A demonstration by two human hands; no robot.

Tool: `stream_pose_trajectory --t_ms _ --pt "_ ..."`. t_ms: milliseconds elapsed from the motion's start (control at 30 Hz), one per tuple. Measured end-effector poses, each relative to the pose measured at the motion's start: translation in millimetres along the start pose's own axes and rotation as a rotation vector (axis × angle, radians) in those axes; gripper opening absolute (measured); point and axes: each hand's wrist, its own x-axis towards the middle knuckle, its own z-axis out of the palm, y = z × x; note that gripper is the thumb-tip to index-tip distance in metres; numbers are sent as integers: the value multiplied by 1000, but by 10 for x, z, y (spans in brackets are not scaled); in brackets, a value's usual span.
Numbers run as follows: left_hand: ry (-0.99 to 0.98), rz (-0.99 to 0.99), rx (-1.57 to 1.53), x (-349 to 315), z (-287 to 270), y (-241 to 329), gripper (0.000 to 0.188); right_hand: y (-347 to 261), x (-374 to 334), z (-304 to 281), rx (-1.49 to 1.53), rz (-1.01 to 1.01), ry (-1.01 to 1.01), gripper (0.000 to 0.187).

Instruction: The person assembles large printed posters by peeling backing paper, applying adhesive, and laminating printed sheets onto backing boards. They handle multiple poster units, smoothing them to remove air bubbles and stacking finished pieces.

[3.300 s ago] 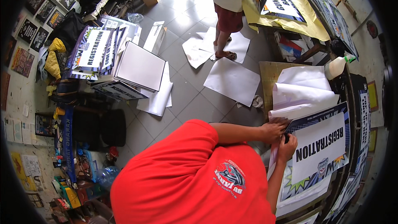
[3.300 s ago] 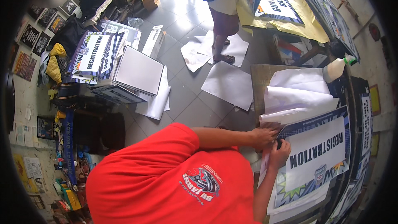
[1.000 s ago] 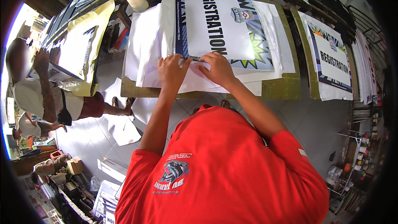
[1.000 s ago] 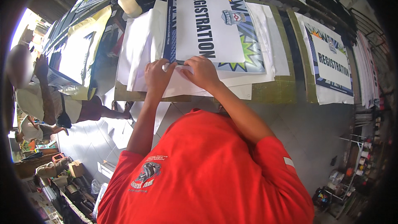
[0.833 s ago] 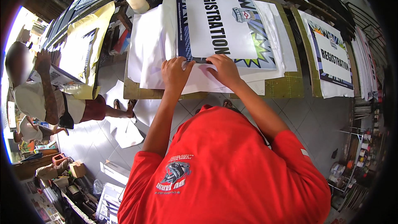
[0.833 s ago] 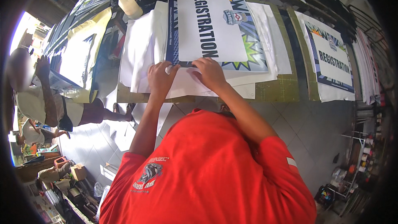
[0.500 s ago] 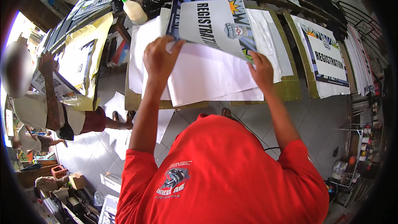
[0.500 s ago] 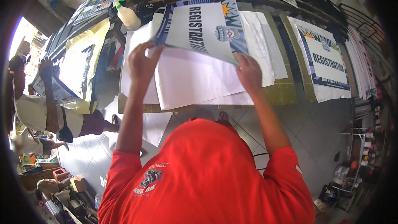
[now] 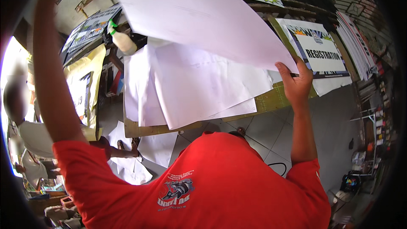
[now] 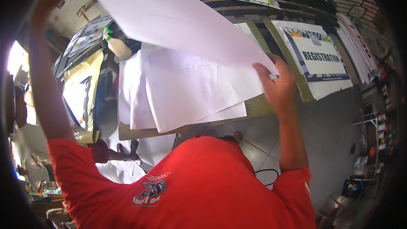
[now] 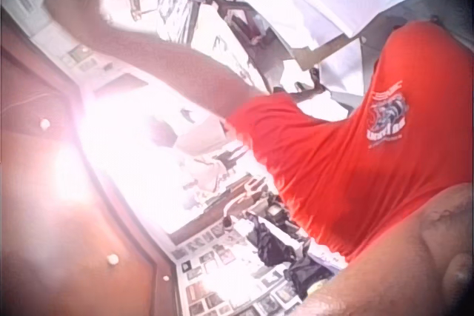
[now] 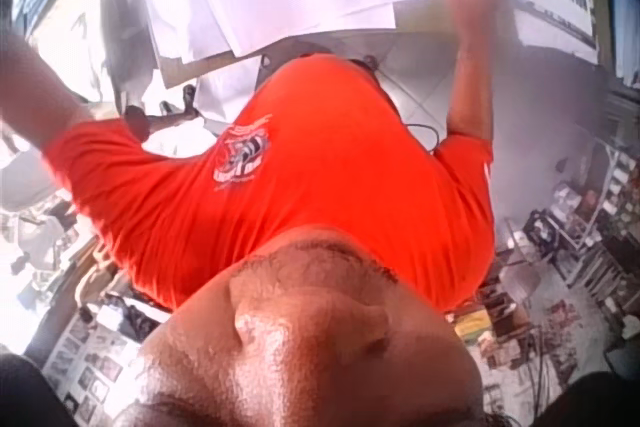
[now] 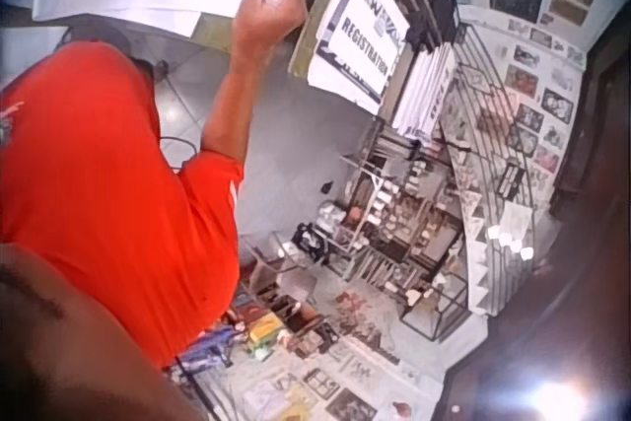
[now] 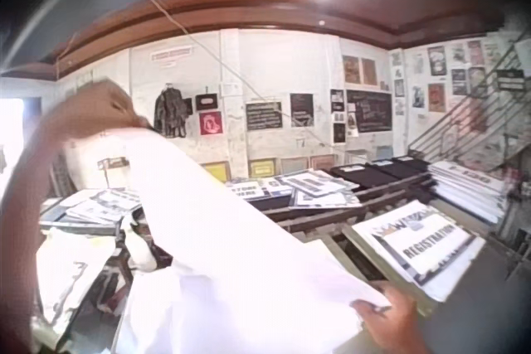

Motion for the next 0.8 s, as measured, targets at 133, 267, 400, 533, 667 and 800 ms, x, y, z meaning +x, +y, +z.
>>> stream_pose_trajectory --t_ms 133,267,400,533,667,800 --pt "-135 60 166 722 -110 329 36 -344 41 -57 461 271 -136 23" --pt "-275 112 335 1149 -285 905 40 -500 -55 146 811 270 -319 23" --pt "-455 203 439 1500 -47 1637 44 -407 -247 223 1117 366 -504 30" --pt "-632 415 412 1995 741 2808 48 157 -362 140 967 581 -401 34" --pt "-746 428 344 1767 1639 3080 52 689 -676 44 547 805 -596 43" --pt "-702 468 290 1206 3292 3376 66 1407 -1345 287 391 758 -474 34"
